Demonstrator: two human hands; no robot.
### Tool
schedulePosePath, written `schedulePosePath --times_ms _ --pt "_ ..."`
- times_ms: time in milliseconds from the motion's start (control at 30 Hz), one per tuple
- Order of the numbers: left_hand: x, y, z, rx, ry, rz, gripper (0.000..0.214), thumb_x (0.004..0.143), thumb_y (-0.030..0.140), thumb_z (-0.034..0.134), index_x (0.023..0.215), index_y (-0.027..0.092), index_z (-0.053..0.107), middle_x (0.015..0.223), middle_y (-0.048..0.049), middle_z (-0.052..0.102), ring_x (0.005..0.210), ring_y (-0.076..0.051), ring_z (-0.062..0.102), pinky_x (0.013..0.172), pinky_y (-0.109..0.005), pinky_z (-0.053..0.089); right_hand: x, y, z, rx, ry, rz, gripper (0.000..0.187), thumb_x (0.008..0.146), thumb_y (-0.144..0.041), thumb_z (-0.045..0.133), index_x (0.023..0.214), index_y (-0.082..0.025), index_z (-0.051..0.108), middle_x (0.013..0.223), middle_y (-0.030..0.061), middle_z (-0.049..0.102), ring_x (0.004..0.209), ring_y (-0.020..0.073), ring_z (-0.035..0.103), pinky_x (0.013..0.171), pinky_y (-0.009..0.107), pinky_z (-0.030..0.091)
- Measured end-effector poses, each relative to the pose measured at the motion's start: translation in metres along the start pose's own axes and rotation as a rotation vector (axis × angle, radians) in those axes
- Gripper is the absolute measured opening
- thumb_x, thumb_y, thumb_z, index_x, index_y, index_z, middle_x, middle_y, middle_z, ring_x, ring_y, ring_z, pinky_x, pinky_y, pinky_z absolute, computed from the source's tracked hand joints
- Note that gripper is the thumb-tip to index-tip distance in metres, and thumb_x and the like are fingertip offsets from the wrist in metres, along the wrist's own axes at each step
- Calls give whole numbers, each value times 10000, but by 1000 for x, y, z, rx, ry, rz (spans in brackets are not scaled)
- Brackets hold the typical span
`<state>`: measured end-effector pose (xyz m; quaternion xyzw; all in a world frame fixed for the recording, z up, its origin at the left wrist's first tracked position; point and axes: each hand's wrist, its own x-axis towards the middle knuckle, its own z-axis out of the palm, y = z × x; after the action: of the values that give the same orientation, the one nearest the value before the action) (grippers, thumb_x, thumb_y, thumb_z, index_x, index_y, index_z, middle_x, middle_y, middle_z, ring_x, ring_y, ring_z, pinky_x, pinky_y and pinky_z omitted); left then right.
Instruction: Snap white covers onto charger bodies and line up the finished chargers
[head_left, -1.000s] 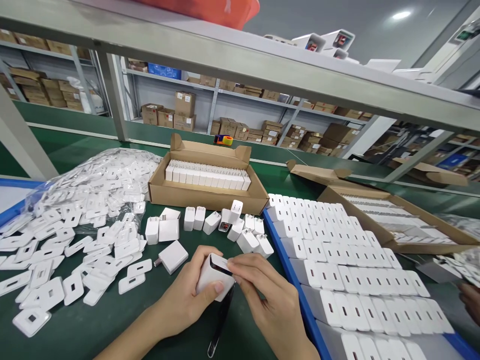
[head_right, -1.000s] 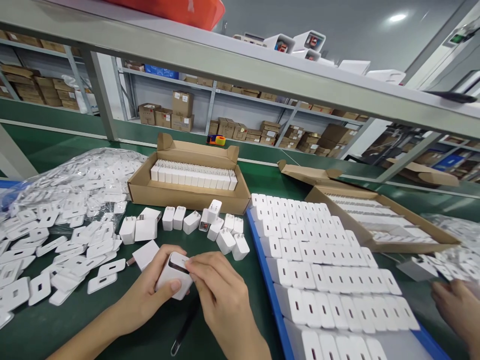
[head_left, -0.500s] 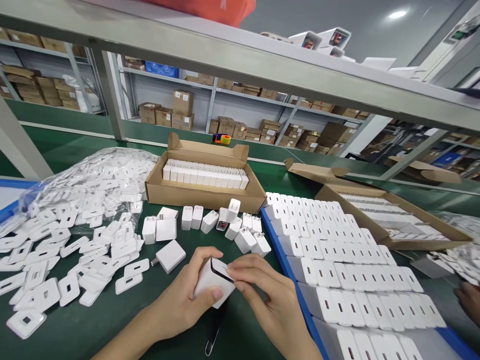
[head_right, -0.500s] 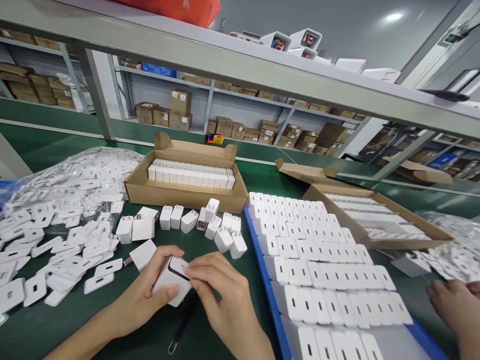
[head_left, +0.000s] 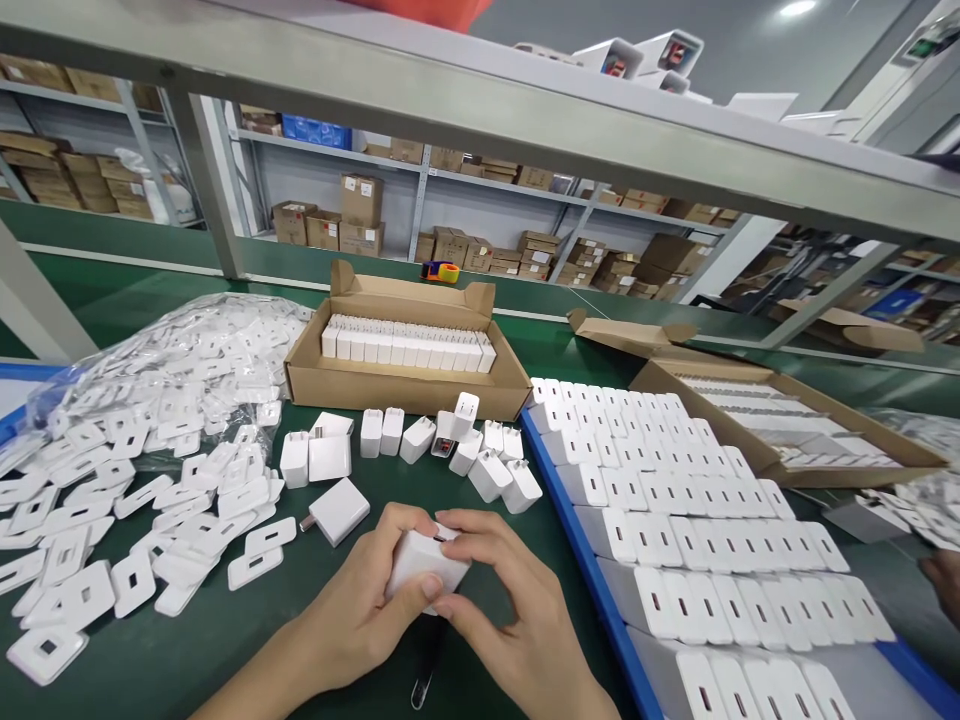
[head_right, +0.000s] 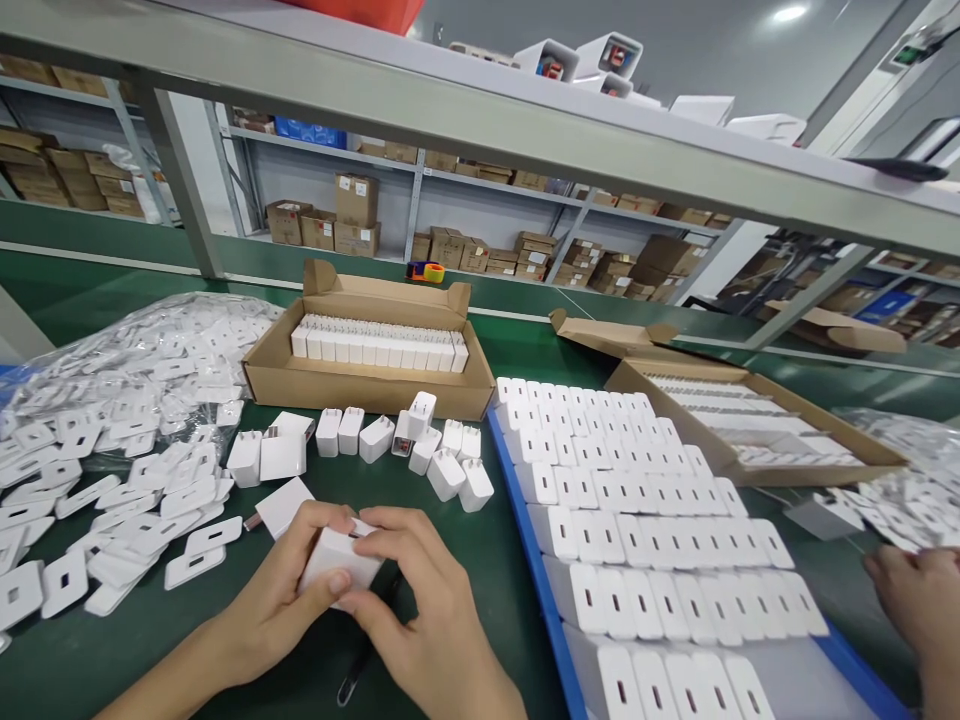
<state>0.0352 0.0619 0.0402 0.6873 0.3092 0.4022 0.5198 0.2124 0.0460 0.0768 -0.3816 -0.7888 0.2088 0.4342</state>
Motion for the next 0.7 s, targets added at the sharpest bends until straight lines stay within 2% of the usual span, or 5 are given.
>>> schedulePosePath --times_ms 167,300,433,567,700 --pt "-6 -4 -4 27 -58 56 234 983 488 362 1099 289 398 834 17 514 637 -153 441 590 -272 324 2 -8 2 -18 10 -20 164 876 -136 620 981 -245 557 1044 35 630 922 143 636 769 232 547" --pt "-7 -7 -5 58 -44 103 324 967 535 359 1192 302 347 1000 -24 525 758 -181 499 662 -295 371 -4 -13 7 -109 41 -75 160 873 -58 561 906 -213 543 997 55 610 869 152 594 714 259 535" --pt "4 4 -5 -5 -64 20 472 910 658 353 1114 245 456 1001 -38 492 896 -224 490 772 -328 387 -14 -7 16 -296 118 -226 210 876 0 516 963 -173 596 1018 112 598 911 189 537 709 312 536" --pt "13 14 -3 -144 -58 -152 352 912 567 470 972 224 523 896 -5 493 825 -194 482 736 -300 372 -22 2 19 -401 174 -275 267 845 43 544 1034 -137 598 1044 145 603 914 206 502 706 347 544" --pt "14 12 -2 -336 -42 -193 279 895 493 535 967 223 535 944 -14 532 898 -206 517 765 -297 394 -25 7 18 -418 144 -284 243 839 51 532 972 -141 596 1061 142 608 928 212 504 721 355 554"
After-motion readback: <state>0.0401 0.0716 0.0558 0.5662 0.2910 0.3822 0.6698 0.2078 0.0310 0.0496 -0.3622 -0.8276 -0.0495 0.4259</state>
